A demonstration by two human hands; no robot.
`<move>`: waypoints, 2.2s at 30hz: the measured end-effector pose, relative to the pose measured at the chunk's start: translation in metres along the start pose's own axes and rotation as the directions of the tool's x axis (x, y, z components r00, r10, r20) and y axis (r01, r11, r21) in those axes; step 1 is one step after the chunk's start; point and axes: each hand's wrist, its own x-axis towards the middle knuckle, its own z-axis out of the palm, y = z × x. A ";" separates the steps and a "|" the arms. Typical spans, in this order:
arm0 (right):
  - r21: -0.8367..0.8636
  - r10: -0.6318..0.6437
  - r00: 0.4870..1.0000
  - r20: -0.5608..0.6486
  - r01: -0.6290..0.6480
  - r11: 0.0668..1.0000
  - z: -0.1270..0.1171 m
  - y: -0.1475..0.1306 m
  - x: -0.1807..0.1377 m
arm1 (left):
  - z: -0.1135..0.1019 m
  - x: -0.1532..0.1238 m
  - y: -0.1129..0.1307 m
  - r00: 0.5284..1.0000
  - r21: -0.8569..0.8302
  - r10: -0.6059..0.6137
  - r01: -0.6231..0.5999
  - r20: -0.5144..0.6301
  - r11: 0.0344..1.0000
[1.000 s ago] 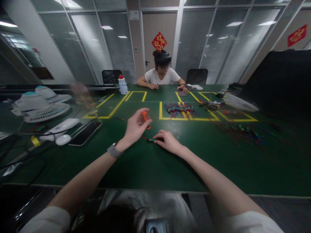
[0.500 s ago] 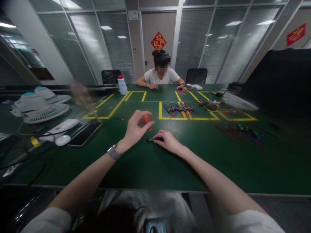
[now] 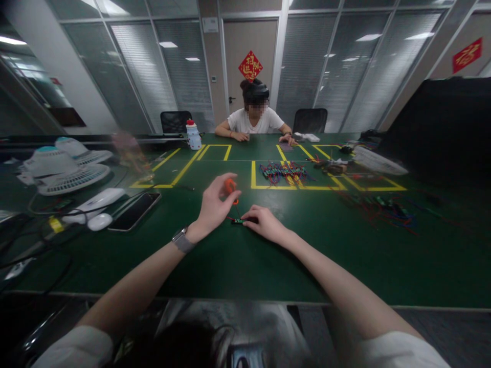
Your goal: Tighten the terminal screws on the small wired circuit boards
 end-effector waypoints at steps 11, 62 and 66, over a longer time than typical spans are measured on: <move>-0.011 0.000 1.000 0.008 0.000 1.000 -0.001 -0.002 0.000 | -0.005 0.002 0.007 0.999 0.018 0.035 -0.035 0.002 0.999; -0.014 0.006 1.000 0.011 -0.006 1.000 -0.001 -0.001 0.000 | -0.007 0.003 0.001 1.000 0.046 0.023 -0.023 -0.015 0.999; -0.025 0.004 1.000 0.015 -0.004 1.000 -0.001 -0.001 0.000 | -0.004 0.000 -0.003 1.000 -0.040 -0.018 0.019 0.019 0.999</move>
